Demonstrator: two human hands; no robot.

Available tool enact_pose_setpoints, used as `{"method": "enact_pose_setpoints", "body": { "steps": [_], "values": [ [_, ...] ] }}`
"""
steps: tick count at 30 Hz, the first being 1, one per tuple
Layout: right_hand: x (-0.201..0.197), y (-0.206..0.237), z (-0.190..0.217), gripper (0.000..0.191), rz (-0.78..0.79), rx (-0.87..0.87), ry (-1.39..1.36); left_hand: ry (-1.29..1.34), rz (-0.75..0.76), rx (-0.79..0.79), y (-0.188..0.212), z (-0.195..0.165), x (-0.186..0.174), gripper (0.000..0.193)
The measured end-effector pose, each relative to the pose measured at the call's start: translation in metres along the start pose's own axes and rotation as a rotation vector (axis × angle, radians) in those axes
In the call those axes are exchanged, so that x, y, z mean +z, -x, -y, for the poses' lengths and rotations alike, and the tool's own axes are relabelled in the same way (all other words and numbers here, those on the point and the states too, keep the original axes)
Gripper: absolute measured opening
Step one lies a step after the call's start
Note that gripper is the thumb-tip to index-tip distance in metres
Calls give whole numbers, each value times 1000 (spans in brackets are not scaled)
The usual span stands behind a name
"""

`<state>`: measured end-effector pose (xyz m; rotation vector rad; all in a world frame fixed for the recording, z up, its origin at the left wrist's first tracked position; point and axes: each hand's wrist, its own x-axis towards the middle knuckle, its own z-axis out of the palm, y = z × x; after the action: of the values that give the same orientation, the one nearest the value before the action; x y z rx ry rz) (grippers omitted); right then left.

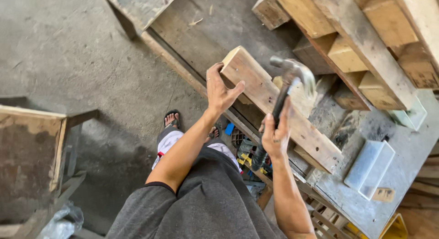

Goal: The person hammers nails into wooden planks on a workbench. They position the planks, insert nails, and strike them with a hammer to secure the pieces together.

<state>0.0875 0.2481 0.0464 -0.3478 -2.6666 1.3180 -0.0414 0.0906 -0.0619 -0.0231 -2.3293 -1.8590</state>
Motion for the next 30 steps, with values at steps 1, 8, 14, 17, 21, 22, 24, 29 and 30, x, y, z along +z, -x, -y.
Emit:
{"method": "enact_pose_setpoints", "body": {
  "steps": [1, 8, 14, 17, 21, 22, 24, 29, 30],
  "values": [
    [-9, 4, 3, 72, -28, -122, -23, -23, 16, -17, -4, -1, -4, 88],
    [-19, 31, 48, 45, -198, -445, -195, 431, 427, -232, -114, 13, -36, 62],
    [-5, 44, 69, 31, -459, -681, -346, 114, 935, -130, -166, 10, 3, 47],
    [36, 15, 47, 48, -199, -533, 192, 262, 919, -179, -164, 12, 6, 44],
    [56, 2, 30, 67, 24, -84, 260, 315, 899, -104, -162, 10, 0, 43],
    [50, 4, 33, 68, 59, 22, 225, 340, 887, -69, -162, 11, -2, 43],
    [26, 19, 50, 64, -53, 11, 114, 335, 899, -33, -161, 10, 0, 42],
    [-13, 30, 90, 30, -478, -651, -391, 295, 905, -149, -160, 16, 3, 42],
    [-9, 26, 90, 38, -504, -687, -494, 292, 904, -146, -161, 16, 3, 42]
  ]
}}
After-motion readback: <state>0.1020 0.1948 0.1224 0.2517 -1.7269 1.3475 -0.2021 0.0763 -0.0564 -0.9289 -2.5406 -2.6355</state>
